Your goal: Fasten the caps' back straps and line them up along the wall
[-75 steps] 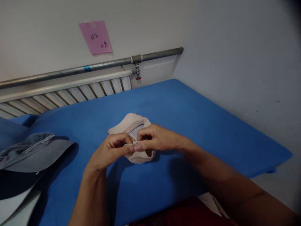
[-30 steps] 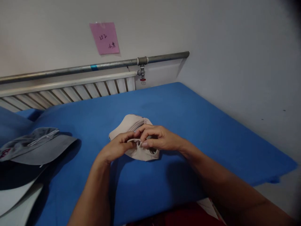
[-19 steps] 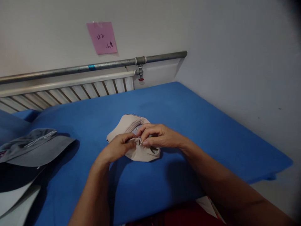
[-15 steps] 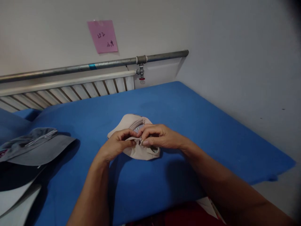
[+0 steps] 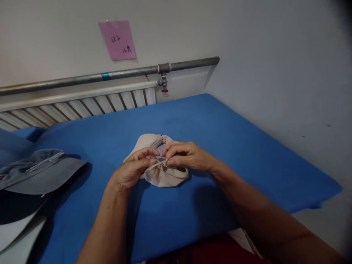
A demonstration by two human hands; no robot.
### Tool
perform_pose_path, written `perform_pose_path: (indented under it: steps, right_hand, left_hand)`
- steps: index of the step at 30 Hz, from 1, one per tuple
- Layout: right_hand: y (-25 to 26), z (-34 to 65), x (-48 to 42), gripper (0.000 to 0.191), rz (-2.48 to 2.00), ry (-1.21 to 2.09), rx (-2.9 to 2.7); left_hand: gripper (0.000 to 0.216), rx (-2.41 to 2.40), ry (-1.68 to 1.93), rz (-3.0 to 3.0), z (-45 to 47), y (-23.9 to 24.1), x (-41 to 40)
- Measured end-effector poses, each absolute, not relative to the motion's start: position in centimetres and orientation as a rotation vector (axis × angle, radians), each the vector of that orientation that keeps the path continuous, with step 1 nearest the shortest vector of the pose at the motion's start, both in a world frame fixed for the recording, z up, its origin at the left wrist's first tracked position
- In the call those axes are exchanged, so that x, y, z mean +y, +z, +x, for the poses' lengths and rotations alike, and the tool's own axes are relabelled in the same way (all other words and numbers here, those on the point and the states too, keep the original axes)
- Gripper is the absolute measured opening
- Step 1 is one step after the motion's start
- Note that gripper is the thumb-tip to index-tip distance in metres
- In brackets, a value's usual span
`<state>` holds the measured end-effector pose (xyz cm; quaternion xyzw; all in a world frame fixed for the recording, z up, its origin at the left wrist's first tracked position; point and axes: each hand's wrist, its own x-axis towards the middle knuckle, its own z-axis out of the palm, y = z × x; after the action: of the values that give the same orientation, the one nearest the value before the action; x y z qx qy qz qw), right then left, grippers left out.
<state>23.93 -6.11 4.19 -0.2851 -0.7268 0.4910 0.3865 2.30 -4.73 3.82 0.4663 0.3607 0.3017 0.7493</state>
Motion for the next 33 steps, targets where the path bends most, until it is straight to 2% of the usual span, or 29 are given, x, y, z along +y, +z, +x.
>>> perform_pose_path:
  steps: [9, 19, 33]
  right_hand:
    - [4.5, 24.2, -6.1, 0.006, -0.735, 1.263, -1.89]
    - [4.2, 23.2, -6.5, 0.011, -0.811, 0.94, -1.899]
    - [3.8, 22.9, -6.6, 0.017, -0.882, 0.886, -1.943]
  left_hand:
    - [0.029, 0.758, 0.804, 0.95, 2.8, 4.0, -5.0]
    - [0.029, 0.873, 0.853, 0.981, 3.4, 3.9, -4.9]
    - [0.027, 0.897, 0.85, 1.012, 3.7, 4.0, -5.0]
